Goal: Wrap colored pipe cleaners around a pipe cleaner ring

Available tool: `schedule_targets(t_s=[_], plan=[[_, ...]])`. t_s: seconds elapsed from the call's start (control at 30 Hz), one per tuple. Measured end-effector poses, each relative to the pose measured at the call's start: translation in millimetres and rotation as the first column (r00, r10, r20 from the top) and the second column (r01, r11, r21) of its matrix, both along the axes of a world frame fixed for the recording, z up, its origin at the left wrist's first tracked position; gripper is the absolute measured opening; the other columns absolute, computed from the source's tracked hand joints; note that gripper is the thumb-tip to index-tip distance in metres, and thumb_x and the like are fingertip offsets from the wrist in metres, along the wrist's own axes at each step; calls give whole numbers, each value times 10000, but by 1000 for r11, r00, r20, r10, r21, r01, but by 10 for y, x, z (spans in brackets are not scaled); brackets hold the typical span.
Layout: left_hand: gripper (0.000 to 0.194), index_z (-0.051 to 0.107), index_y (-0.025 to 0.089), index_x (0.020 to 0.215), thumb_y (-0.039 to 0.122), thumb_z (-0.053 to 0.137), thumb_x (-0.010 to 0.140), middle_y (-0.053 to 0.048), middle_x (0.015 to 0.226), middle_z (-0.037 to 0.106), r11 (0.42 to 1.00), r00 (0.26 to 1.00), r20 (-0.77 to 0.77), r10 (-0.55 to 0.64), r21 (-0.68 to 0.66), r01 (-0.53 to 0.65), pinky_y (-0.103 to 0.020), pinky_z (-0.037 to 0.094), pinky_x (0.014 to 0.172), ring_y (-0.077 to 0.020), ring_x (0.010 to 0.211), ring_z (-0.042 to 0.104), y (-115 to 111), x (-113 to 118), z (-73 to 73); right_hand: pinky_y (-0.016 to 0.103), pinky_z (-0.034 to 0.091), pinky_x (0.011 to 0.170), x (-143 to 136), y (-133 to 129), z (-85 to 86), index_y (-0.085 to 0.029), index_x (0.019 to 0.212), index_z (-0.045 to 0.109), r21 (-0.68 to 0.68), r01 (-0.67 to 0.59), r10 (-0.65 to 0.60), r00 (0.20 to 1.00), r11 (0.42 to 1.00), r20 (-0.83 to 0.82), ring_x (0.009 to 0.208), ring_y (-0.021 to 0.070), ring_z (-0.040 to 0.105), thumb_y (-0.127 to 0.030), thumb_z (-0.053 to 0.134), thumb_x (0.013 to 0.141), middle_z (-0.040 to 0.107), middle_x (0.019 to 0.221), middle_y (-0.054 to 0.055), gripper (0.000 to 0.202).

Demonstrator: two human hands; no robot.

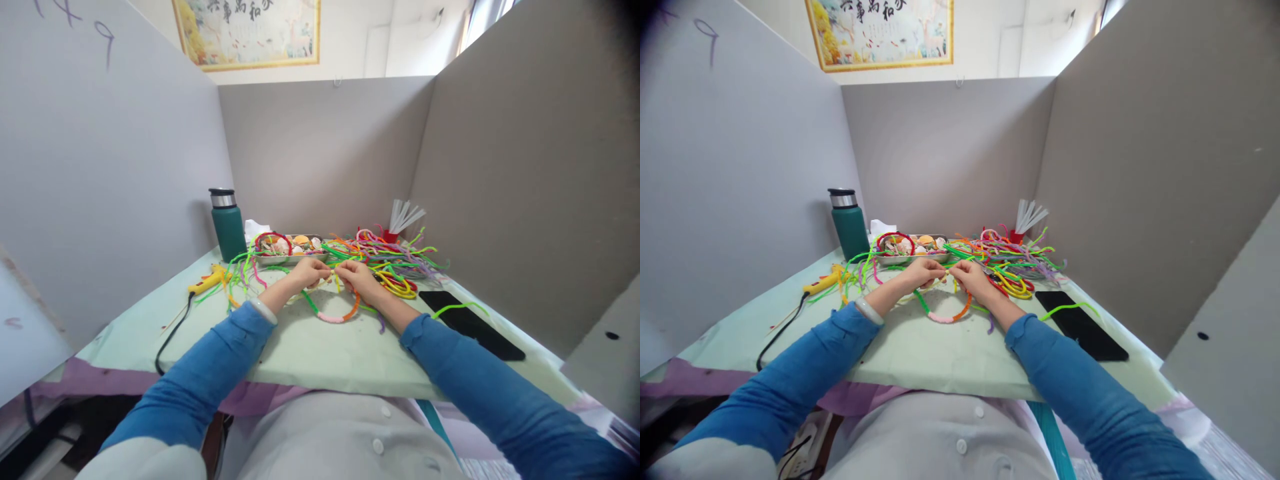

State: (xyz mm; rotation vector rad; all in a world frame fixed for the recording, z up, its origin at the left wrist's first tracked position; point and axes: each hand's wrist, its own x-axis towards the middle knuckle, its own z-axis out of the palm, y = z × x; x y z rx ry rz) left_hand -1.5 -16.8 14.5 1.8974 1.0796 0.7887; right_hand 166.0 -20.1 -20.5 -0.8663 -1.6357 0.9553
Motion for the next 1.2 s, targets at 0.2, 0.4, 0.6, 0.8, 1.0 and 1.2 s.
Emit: schedule_targets(t_s=[0.2, 0.4, 0.6, 0.8, 1.0, 1.2], plan=[[283, 571, 102, 648, 377, 574, 714, 50, 428, 408, 998, 999, 21, -35, -54, 37, -187, 186, 349, -28, 328, 281, -5, -23, -6, 189, 231, 350, -1, 2, -3, -170, 677, 490, 3, 1, -1, 1000, 1000, 27, 355, 50, 332, -389, 551, 716, 405, 469, -67, 231], [359, 551, 108, 658, 463, 606, 672, 59, 419, 379, 1000, 1000, 4, -10, -29, 10, -184, 195, 351, -31, 335, 290, -32, -14, 6, 187, 230, 351, 0, 8, -7, -168, 678, 495, 13, 10, -10, 999, 1000, 45, 359, 49, 330, -414, 556, 709, 407, 469, -67, 255], [432, 516, 128, 633, 552, 594, 649, 56, 397, 366, 999, 999, -38, 0, -44, -2, -196, 186, 352, -40, 332, 287, 5, -33, -30, 182, 232, 360, 0, -13, -4, -160, 703, 516, 30, 3, -5, 999, 1000, 43, 369, 45, 324, -450, 552, 710, 402, 472, -66, 292], [411, 479, 139, 595, 526, 597, 671, 61, 403, 301, 956, 988, 80, -132, -252, 148, -214, 150, 356, -33, 342, 232, -11, -65, 1, 179, 231, 358, -5, -27, 4, -160, 719, 518, 5, -15, 15, 999, 1000, 35, 378, 44, 319, -451, 555, 707, 413, 493, -63, 294], [309, 458, 138, 597, 390, 583, 724, 72, 420, 241, 882, 956, 211, -206, -383, 275, -202, 105, 359, -21, 348, 181, -100, -40, 98, 180, 239, 358, 4, -53, 49, -160, 696, 511, 1, -68, 68, 998, 998, 12, 372, 43, 324, -397, 550, 717, 384, 477, -71, 241], [88, 540, 116, 716, 199, 544, 687, 72, 412, 280, 919, 955, 199, -221, -285, 272, -193, 135, 348, -28, 332, 216, -45, -54, 34, 187, 241, 359, 10, -63, 77, -165, 680, 501, -22, -80, 80, 997, 997, -26, 359, 42, 318, -379, 553, 713, 383, 472, -76, 223]])
